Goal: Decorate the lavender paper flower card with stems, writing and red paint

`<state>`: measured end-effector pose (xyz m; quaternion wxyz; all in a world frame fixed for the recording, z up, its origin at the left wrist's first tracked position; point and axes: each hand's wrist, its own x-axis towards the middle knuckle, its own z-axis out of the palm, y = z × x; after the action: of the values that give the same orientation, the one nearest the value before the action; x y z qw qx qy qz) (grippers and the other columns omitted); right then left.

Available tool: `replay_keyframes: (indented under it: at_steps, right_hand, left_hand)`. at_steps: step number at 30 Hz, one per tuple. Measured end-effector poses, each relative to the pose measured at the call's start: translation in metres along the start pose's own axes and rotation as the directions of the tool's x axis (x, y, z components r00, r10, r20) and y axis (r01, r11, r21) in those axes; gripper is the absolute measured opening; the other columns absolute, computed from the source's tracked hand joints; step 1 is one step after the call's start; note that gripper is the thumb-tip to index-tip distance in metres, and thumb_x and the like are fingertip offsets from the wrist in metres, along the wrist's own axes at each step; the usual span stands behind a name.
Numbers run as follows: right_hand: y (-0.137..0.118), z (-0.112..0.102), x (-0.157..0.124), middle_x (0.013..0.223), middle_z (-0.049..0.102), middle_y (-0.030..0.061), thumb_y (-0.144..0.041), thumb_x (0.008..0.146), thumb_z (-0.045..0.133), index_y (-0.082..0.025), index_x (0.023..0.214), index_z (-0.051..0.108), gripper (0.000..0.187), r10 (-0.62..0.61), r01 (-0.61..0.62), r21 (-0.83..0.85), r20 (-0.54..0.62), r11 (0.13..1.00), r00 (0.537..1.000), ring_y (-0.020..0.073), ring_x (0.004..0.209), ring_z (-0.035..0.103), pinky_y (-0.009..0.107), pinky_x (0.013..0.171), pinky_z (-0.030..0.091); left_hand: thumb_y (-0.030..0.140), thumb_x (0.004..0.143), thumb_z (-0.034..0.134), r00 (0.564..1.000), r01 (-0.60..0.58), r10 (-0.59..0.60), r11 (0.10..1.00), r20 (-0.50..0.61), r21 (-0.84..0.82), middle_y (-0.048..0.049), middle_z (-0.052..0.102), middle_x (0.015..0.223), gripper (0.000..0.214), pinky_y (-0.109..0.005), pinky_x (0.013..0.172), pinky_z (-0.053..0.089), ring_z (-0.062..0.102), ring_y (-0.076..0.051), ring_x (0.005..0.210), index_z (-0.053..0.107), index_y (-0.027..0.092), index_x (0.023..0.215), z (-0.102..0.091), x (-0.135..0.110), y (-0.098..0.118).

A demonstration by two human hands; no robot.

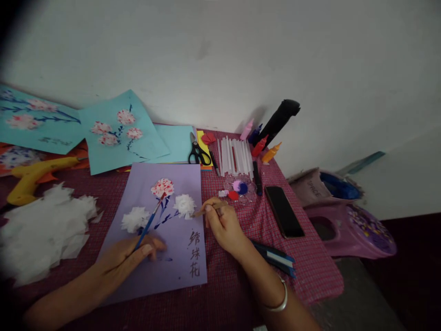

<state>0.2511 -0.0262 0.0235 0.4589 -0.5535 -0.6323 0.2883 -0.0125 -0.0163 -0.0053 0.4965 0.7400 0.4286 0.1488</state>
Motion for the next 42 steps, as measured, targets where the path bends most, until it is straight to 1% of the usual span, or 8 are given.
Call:
replay_keyframes:
  at_steps: [7, 16, 22, 26, 28, 31, 37, 42]
  right_hand:
    - [0.009, 0.004, -0.003, 0.060, 0.058, -0.0013, -0.032, 0.099, 0.041, -0.020, 0.080, 0.062, 0.032, -0.033, 0.032, -0.051, -0.021, 0.998, 0.999, 0.0128, 0.053, 0.055, 0.026, 0.055, 0.046]
    - [0.007, 0.007, -0.002, 0.063, 0.060, -0.0005, -0.033, 0.098, 0.042, -0.020, 0.077, 0.062, 0.032, -0.031, 0.030, -0.020, -0.053, 0.999, 0.998, 0.0128, 0.055, 0.058, 0.025, 0.052, 0.046]
    - [0.007, -0.006, -0.001, 0.047, 0.050, -0.0065, -0.036, 0.098, 0.043, -0.020, 0.084, 0.058, 0.025, 0.143, -0.091, 0.220, -0.236, 0.971, 0.961, 0.0097, 0.039, 0.043, 0.021, 0.041, 0.033]
    - [0.006, -0.019, 0.003, 0.050, 0.052, -0.0061, -0.031, 0.097, 0.045, -0.020, 0.089, 0.059, 0.020, 0.121, -0.043, 0.239, -0.322, 0.970, 0.939, 0.0096, 0.044, 0.046, 0.021, 0.045, 0.037]
    - [0.001, -0.022, 0.010, 0.061, 0.059, -0.0039, -0.027, 0.096, 0.047, -0.022, 0.094, 0.061, 0.014, 0.048, -0.002, 0.162, -0.281, 0.987, 0.959, 0.0106, 0.052, 0.053, 0.022, 0.051, 0.043]
    - [-0.005, -0.018, 0.032, 0.085, 0.067, 0.0009, -0.020, 0.093, 0.050, -0.024, 0.101, 0.063, 0.016, -0.096, 0.092, -0.061, -0.066, 0.994, 0.993, 0.0141, 0.075, 0.064, 0.029, 0.068, 0.052]
    - [0.010, 0.020, 0.119, 0.113, 0.068, 0.0073, -0.004, 0.086, 0.043, -0.022, 0.117, 0.061, 0.041, -0.271, 0.381, -0.372, 0.314, 0.846, 0.910, 0.0194, 0.104, 0.064, 0.040, 0.093, 0.050]
    - [-0.007, 0.046, 0.155, 0.121, 0.064, 0.0138, 0.000, 0.080, 0.044, -0.018, 0.132, 0.052, 0.056, -0.320, 0.399, -0.504, 0.240, 0.766, 0.917, 0.0235, 0.105, 0.062, 0.042, 0.091, 0.050]
  left_hand:
    - [0.045, 0.095, 0.038, 1.000, -0.007, 0.007, 1.000, -0.031, -0.021, -0.0004, 0.071, 0.095, 0.035, -0.032, 0.087, 0.051, 0.063, -0.019, 0.092, 0.063, 0.025, 0.082, 0.003, -0.001, -0.008]
    - [0.040, 0.094, 0.042, 1.000, 0.016, -0.013, 0.995, 0.026, -0.102, -0.0012, 0.069, 0.108, 0.026, -0.034, 0.096, 0.051, 0.062, -0.020, 0.102, 0.063, 0.030, 0.106, -0.001, -0.011, -0.012]
    - [0.047, 0.092, 0.043, 0.999, 0.046, -0.046, 0.995, 0.000, -0.085, -0.0002, 0.071, 0.098, 0.029, -0.032, 0.087, 0.055, 0.064, -0.019, 0.093, 0.065, 0.029, 0.090, -0.006, -0.002, -0.002]
    - [0.046, 0.094, 0.036, 0.999, 0.023, -0.018, 0.992, 0.041, -0.126, -0.0012, 0.070, 0.095, 0.034, -0.031, 0.085, 0.055, 0.064, -0.019, 0.090, 0.063, 0.027, 0.087, -0.008, -0.001, 0.000]
    - [0.045, 0.096, 0.032, 0.999, 0.013, -0.006, 0.983, 0.037, -0.181, -0.0016, 0.069, 0.097, 0.036, -0.032, 0.089, 0.054, 0.063, -0.019, 0.093, 0.062, 0.026, 0.086, -0.008, -0.002, -0.004]
    - [0.044, 0.097, 0.032, 0.999, 0.011, 0.000, 0.972, 0.051, -0.235, -0.0020, 0.068, 0.101, 0.036, -0.033, 0.094, 0.051, 0.062, -0.019, 0.098, 0.063, 0.027, 0.089, -0.005, -0.004, -0.011]
    - [0.052, 0.098, 0.023, 0.999, 0.022, -0.011, 0.977, 0.052, -0.212, -0.0036, 0.066, 0.098, 0.046, -0.038, 0.097, 0.048, 0.060, -0.020, 0.098, 0.060, 0.027, 0.090, -0.001, -0.007, -0.012]
    - [0.043, 0.100, 0.018, 0.997, -0.020, 0.035, 0.979, 0.072, -0.202, -0.0040, 0.064, 0.105, 0.044, -0.031, 0.101, 0.045, 0.059, -0.017, 0.102, 0.059, 0.026, 0.100, -0.009, -0.013, -0.007]
